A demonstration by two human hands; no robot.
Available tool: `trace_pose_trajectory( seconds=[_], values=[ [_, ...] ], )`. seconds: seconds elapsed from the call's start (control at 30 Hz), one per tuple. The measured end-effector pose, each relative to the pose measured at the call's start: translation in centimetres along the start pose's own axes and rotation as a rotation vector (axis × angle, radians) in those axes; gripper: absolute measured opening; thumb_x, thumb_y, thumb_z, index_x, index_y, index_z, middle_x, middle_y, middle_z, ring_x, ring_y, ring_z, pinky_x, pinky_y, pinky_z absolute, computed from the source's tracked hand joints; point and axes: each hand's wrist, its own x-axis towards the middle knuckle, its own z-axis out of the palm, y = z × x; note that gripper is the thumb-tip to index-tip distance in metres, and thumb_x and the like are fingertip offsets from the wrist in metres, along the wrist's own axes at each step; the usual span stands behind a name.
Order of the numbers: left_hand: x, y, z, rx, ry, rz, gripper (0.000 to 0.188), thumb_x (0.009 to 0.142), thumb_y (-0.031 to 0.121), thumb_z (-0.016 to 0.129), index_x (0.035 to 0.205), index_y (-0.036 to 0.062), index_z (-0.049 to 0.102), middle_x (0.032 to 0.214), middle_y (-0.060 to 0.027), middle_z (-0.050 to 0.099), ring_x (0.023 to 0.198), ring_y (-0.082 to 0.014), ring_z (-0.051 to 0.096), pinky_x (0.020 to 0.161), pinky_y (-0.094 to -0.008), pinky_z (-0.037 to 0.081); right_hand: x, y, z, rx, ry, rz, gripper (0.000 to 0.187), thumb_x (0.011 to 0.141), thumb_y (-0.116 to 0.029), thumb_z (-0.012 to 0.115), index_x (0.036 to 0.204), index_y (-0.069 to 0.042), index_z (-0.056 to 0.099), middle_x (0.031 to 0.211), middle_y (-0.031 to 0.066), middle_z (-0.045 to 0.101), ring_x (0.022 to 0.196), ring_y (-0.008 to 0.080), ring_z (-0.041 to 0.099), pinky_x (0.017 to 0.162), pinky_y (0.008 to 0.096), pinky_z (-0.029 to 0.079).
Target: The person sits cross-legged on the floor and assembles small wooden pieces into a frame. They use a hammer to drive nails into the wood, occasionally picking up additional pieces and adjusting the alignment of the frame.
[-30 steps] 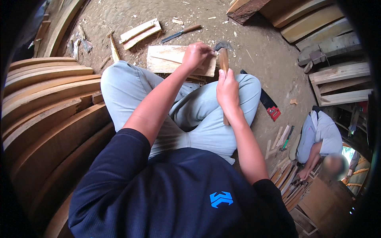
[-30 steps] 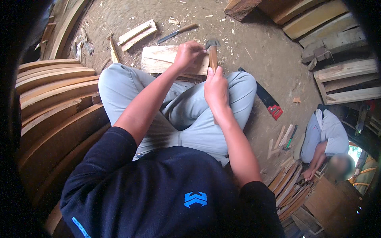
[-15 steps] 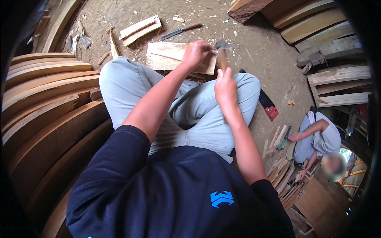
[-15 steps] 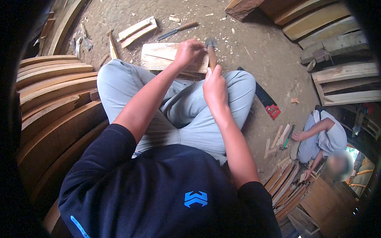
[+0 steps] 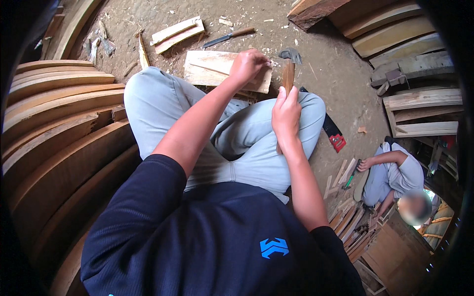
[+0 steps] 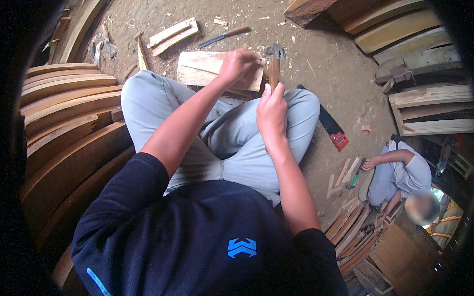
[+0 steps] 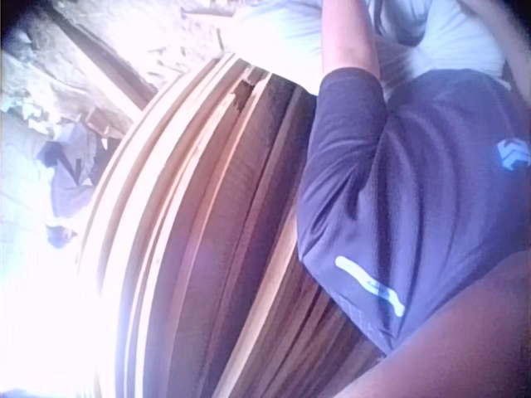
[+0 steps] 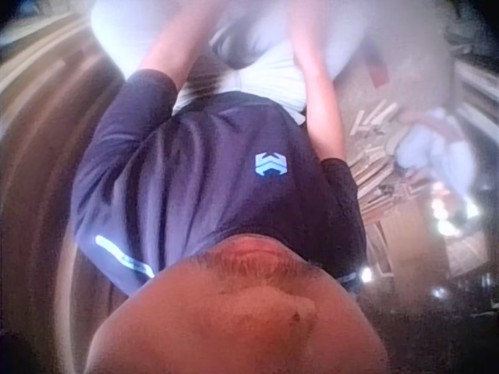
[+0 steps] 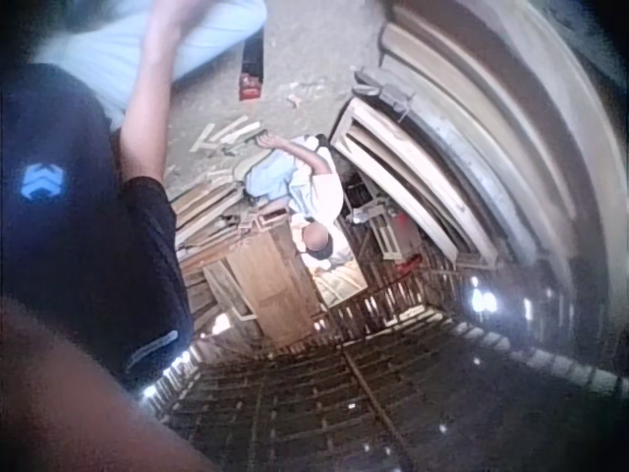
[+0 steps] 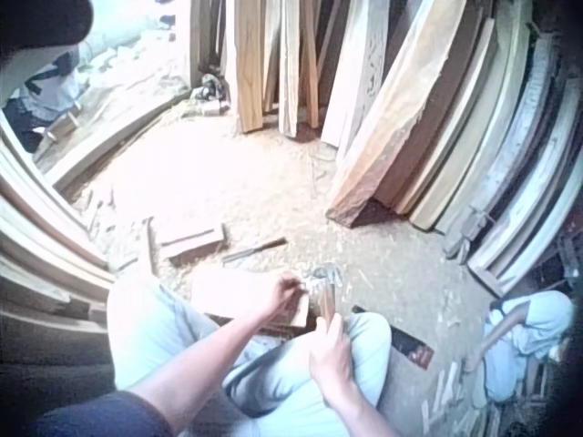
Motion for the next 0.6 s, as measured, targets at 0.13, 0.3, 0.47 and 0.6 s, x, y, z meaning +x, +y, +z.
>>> trace_pose_trajectory(
  seconds=[0.13,0.3,0.47,0.6],
  values=[
    [-0.1,-0.1,-0.1,-0.013,-0.009,-0.018,0.013,0.080,0.014,0.077,0.092,0.0113,0.079,0.092,-0.0095,0.073,0.085,-0.0292,0.071,0.078,-0.0383,0.056,0.7,0.4,0.2,-0.076,-0.155,-0.001,0.030,0.105,-0.025,0.048,0.115,0.004,0.046,0.080,0.0357,0.064,0.082,0.0550,0.062,0.063,0.0616,0.046],
    [0.2,0.1,-0.1,-0.041,-0.013,0.009,0.013,0.080,0.016,0.078,0.092,0.0110,0.079,0.092,-0.0099,0.073,0.085,-0.0291,0.071,0.078,-0.0381,0.056,-0.1,-0.8,-0.4,0.051,0.023,-0.016,0.027,0.105,-0.024,0.047,0.110,0.002,0.046,0.078,0.0355,0.063,0.081,0.0543,0.063,0.064,0.0621,0.047],
    [0.1,0.5,-0.3,-0.016,-0.021,-0.017,0.014,0.080,0.019,0.079,0.091,0.0106,0.079,0.091,-0.0103,0.073,0.085,-0.0295,0.071,0.077,-0.0382,0.056,0.7,0.1,0.1,-0.063,-0.116,-0.002,0.028,0.105,-0.024,0.048,0.109,0.003,0.045,0.080,0.0360,0.064,0.082,0.0542,0.063,0.064,0.0621,0.047],
    [0.1,0.2,-0.1,-0.035,0.002,0.050,0.014,0.079,0.019,0.079,0.091,0.0111,0.079,0.090,-0.0102,0.073,0.083,-0.0298,0.070,0.076,-0.0387,0.056,0.2,-0.8,-0.2,-0.030,-0.062,0.014,0.028,0.105,-0.025,0.048,0.107,0.003,0.046,0.081,0.0364,0.064,0.083,0.0550,0.062,0.064,0.0621,0.047]
  ],
)
